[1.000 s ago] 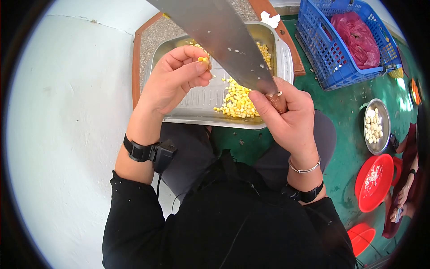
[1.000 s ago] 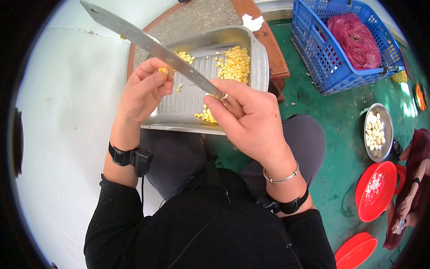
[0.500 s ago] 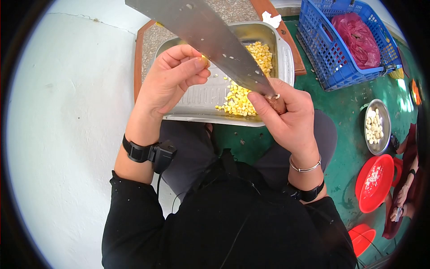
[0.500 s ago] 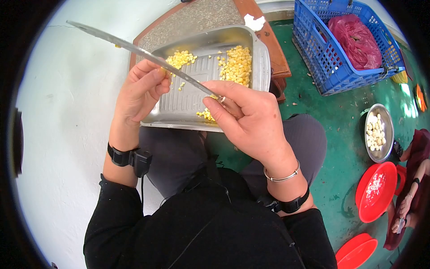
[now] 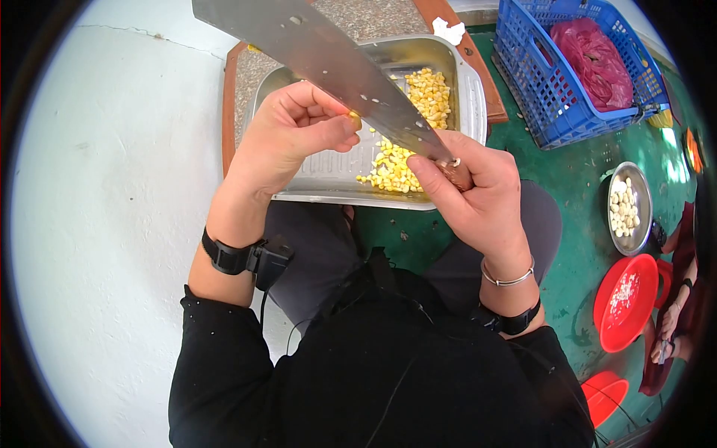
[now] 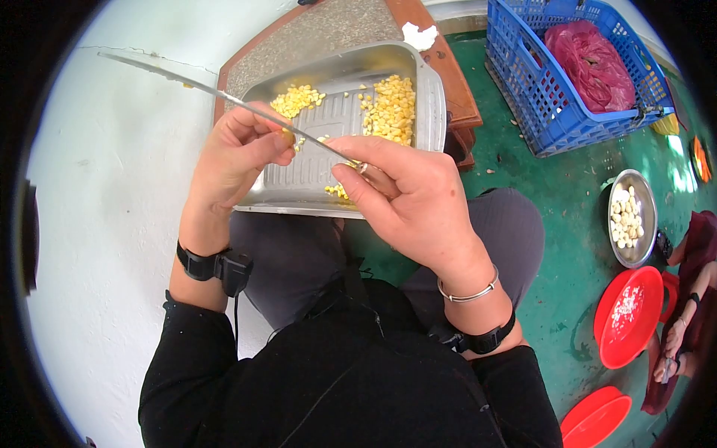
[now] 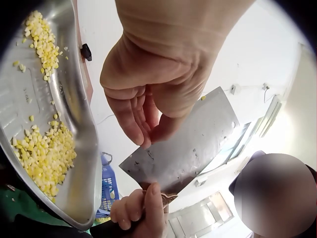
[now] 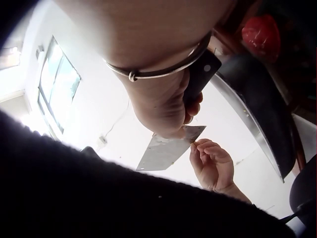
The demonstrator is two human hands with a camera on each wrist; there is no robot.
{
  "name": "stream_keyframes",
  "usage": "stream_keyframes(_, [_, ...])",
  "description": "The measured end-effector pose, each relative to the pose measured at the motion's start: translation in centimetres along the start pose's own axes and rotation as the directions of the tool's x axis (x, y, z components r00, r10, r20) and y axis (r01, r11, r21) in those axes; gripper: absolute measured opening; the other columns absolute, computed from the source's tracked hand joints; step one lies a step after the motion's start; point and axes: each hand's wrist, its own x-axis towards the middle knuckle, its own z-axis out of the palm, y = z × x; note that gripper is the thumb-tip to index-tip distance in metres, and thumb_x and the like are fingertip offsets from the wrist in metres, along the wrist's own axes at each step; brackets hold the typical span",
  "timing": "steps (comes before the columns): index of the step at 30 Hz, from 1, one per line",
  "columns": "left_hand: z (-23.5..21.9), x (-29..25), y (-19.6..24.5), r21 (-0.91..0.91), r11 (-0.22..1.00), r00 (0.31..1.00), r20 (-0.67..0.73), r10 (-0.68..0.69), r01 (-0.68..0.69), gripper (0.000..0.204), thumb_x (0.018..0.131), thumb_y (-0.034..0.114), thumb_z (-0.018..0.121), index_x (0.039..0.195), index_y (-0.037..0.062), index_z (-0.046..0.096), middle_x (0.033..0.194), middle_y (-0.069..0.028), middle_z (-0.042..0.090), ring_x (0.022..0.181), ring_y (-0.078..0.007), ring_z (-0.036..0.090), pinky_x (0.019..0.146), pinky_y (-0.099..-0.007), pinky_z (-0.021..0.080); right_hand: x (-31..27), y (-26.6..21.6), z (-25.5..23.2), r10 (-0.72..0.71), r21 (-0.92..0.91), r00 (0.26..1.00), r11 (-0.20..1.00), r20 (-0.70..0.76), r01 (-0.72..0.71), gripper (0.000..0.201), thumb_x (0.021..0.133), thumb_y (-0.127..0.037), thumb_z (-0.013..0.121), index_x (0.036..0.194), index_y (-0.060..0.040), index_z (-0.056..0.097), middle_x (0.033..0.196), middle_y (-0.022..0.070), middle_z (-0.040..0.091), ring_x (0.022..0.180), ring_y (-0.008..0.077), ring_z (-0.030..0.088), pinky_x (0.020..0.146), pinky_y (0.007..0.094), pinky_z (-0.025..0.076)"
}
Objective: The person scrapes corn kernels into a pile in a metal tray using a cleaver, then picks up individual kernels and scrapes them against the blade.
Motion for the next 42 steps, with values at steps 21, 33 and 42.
stream_keyframes(21, [-0.3, 0.3, 0.0, -0.096, 0.995, 0.996, 0.083, 0.03, -0.022, 0.007, 0.082, 0.002, 0.066, 0.089, 0.0015, 0.066, 0.084, -0.0035, 0.066, 0.073, -0.009, 0.057, 0.068, -0.0232, 0.047, -0.1, 0.1, 0.4, 0.057, 0.026, 0.998, 0.998, -0.026, -0.056, 0.022, 0.08, -0.006, 0.069, 0.101, -0.0016, 0.066, 0.05, 0.0001, 0.031, 0.046, 0.0066, 0.03, 0.043, 0.0235, 0.027])
stream_keyframes(33, [0.4, 0.8, -0.3, 0.392, 0.918, 0.988, 0.157, 0.005, -0.067, 0.029, 0.09, 0.004, 0.048, 0.115, -0.0014, 0.062, 0.102, -0.0067, 0.065, 0.091, -0.0118, 0.058, 0.081, -0.0261, 0.046, 0.1, 0.5, 0.0, 0.102, 0.0, 0.986, 0.995, -0.134, -0.103, 0.021, 0.081, -0.008, 0.069, 0.101, -0.001, 0.066, 0.051, -0.0007, 0.03, 0.047, 0.005, 0.031, 0.046, 0.022, 0.028])
stream_keyframes(42, [-7.5, 2.9, -7.2, 0.823, 0.522, 0.972, -0.155, -0.176, 0.225, 0.031, 0.084, 0.01, 0.057, 0.114, 0.0026, 0.062, 0.094, -0.009, 0.067, 0.087, -0.0152, 0.061, 0.08, -0.029, 0.048, 0.0, 0.4, -0.1, 0.1, 0.021, 0.986, 0.995, -0.132, -0.098, 0.022, 0.081, -0.007, 0.069, 0.101, -0.0001, 0.066, 0.051, -0.0012, 0.031, 0.048, 0.0042, 0.032, 0.046, 0.0212, 0.029])
